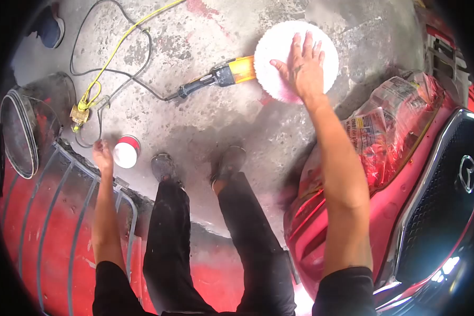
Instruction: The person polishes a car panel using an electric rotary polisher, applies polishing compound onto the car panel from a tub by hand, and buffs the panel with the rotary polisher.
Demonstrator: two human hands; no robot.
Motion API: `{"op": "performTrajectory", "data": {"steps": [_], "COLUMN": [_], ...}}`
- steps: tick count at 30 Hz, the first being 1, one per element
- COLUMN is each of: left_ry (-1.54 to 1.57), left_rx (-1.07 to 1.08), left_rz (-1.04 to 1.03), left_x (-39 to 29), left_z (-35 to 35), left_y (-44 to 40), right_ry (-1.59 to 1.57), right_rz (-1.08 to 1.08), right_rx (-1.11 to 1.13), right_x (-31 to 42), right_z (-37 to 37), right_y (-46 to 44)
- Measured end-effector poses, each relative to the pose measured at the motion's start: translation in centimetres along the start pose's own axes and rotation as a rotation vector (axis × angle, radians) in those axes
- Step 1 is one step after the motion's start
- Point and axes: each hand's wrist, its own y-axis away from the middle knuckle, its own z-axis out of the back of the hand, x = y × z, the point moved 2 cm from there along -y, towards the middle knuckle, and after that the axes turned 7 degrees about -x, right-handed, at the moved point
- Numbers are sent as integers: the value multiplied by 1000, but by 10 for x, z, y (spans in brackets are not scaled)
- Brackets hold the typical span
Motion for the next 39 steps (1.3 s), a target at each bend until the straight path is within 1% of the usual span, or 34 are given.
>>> {"op": "performTrajectory", "data": {"steps": [1,2,3,4,5,6,7,8,9,10,11,12,13,14,15,16,17,19,23,25,26,27,29,30,31,33,34,35,37,38,39], "left_ry": [17,31,380,498,593,614,767,913,1007,1105,1107,1106,1101,1120,1112,1110,1109,1058,1041,1064,1069,1073,1088,1098,1097,1107,1114,1105,1086,1195,1283], "left_rx": [-22,-41,86,232,443,589,713,809,856,898,902,832,760,800,804,774,745,725,706,706,694,682,690,700,701,653,649,643,637,704,752], "left_rz": [-17,-35,28,3,64,67,175,269,343,416,415,512,605,623,617,593,565,575,584,591,581,573,563,554,555,542,545,548,559,454,339], "left_x": [-50,-145,-259,-301,-366,-417,-456,-500,-534,-561,-582,-598,-609,-602,-601,-601,-603,-605,-598,-601,-601,-600,-601,-600,-599,-601,-603,-603,-598,-598,-590], "left_z": [6,11,-14,-39,-55,-75,-107,-126,-148,-164,-169,-171,-175,-192,-193,-191,-190,-192,-197,-201,-202,-201,-201,-201,-201,-203,-203,-202,-206,-217,-233], "left_y": [1,16,53,73,92,110,125,137,144,147,150,152,153,158,158,160,160,159,161,162,161,160,160,161,163,166,166,164,168,167,161], "right_ry": [-2,-27,-55,-84,-84,-98,-110,-139,-134,-250,-368,-541,-539,-990,-1438,-1708,-1918,-2049,-2064,-1802,-1609,-1607,-1181,-831,-831,-213,-246,-250,-397,-826,-857], "right_rz": [-3,-20,-45,-62,-66,-76,-85,-94,-97,-97,-98,-157,-163,-426,-694,-852,-918,-1037,-1118,-1237,-1230,-1225,-960,-626,-628,-308,-338,-332,-255,-582,-433], "right_rx": [-5,-51,-88,-120,-114,-114,-115,-195,-190,-191,-193,-198,-199,-106,3,24,31,-44,-82,260,358,361,320,222,223,-76,-129,-131,-155,32,51], "right_x": [3,7,9,13,16,19,21,26,27,24,18,4,-13,-34,-52,-74,-100,-100,-107,-119,-122,-122,-125,-125,-120,-96,-79,-65,-42,-55,-68], "right_z": [-3,-5,-8,-6,-7,-8,-9,-5,0,6,11,11,26,44,51,41,7,-6,-18,-23,-23,-18,-10,1,-3,-9,-6,0,5,-14,-9], "right_y": [0,1,9,12,15,16,16,17,18,14,11,9,2,-12,-14,-9,4,14,33,42,52,50,46,39,42,52,66,80,108,126,131]}}
